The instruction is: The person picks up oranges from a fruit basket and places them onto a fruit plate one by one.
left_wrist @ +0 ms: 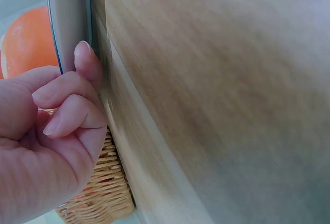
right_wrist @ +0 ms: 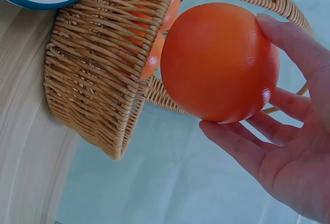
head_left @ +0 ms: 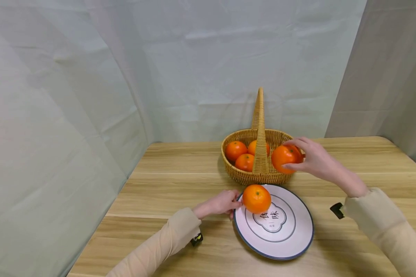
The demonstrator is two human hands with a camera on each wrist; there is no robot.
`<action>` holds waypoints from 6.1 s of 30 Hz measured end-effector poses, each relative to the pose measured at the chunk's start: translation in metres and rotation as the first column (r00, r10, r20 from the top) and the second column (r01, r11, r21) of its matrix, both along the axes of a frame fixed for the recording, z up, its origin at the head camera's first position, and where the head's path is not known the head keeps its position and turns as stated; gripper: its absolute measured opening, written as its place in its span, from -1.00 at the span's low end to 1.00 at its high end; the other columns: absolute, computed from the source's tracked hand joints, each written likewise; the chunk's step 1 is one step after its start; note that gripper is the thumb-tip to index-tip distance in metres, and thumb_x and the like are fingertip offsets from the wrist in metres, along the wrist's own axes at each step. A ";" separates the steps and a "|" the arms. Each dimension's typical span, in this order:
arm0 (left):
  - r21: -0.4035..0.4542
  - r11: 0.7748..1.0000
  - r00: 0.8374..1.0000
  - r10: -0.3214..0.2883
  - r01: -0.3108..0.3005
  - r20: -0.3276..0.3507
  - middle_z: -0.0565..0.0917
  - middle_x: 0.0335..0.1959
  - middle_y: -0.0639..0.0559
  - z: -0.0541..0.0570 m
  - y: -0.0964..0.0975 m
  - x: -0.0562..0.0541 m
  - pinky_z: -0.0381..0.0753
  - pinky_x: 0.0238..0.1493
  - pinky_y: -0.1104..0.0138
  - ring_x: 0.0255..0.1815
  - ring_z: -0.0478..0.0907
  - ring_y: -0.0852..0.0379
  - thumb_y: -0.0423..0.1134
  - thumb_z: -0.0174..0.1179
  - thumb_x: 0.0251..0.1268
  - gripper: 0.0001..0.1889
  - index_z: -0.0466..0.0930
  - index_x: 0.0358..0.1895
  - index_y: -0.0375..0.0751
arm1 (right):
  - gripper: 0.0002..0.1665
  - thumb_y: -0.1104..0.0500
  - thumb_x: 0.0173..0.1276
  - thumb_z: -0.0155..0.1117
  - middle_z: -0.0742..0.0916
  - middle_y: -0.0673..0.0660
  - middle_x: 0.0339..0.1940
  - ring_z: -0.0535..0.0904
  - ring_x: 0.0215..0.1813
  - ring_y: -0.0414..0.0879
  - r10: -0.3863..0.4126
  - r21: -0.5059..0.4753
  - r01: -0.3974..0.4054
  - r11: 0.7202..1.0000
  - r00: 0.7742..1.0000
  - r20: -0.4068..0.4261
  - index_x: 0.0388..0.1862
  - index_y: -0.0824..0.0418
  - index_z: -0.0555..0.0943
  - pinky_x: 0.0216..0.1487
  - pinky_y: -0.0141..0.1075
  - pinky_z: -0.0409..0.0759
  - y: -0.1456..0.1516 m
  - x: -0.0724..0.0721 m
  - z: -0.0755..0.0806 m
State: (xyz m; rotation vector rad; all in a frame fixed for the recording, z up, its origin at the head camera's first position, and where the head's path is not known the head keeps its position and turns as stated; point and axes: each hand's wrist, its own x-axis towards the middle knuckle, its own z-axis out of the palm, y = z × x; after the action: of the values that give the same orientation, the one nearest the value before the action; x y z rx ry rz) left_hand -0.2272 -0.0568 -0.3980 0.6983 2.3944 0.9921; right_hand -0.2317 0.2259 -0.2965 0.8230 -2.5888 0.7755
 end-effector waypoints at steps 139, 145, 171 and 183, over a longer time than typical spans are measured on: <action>-0.001 1.000 1.000 0.009 -0.009 0.018 0.44 -0.69 -0.06 0.001 0.000 0.000 0.43 -0.71 0.42 -0.75 0.45 0.15 -0.42 0.05 0.29 -0.94 0.36 -0.26 -0.31 | -0.37 0.12 -0.13 0.51 0.53 0.16 -0.03 0.46 -0.14 -0.02 0.096 0.105 -0.113 0.988 0.983 0.158 -0.03 0.26 0.52 -0.18 -0.13 0.49 -0.010 0.033 -0.050; -0.009 1.000 1.000 0.005 -0.005 -0.005 0.46 -0.70 -0.04 0.001 -0.001 0.001 0.38 -0.73 0.44 -0.76 0.44 0.17 -0.42 0.05 0.29 -0.94 0.36 -0.30 -0.31 | -0.37 0.07 -0.11 0.51 0.53 0.17 -0.03 0.46 -0.13 -0.01 0.104 0.111 -0.122 0.986 0.983 0.154 -0.04 0.26 0.53 -0.17 -0.11 0.48 -0.010 0.034 -0.050; -0.002 1.000 1.000 0.010 -0.010 -0.026 0.44 -0.71 -0.02 0.001 -0.002 0.003 0.38 -0.73 0.45 -0.76 0.43 0.18 -0.43 0.04 0.28 -0.94 0.36 -0.28 -0.33 | -0.35 0.07 -0.18 0.55 0.51 0.13 -0.04 0.43 -0.10 0.02 0.106 0.141 -0.127 0.982 0.983 0.148 -0.06 0.23 0.54 -0.11 -0.06 0.44 -0.013 0.035 -0.054; -0.005 1.000 0.999 0.000 0.000 -0.044 0.45 -0.71 -0.01 0.001 -0.002 0.002 0.36 -0.74 0.47 -0.75 0.44 0.17 -0.40 0.05 0.28 -0.93 0.35 -0.32 -0.29 | -0.34 0.00 -0.17 0.54 0.51 0.11 -0.03 0.42 -0.07 0.04 0.105 0.186 -0.131 0.974 0.984 0.141 -0.04 0.15 0.54 -0.10 -0.02 0.43 -0.012 0.036 -0.055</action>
State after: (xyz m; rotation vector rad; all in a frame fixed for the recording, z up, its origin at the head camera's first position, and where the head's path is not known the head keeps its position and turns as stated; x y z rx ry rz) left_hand -0.2254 -0.0586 -0.3975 0.7254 2.4339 0.9798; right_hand -0.1952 0.2138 -0.3518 1.0239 -2.7869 0.6339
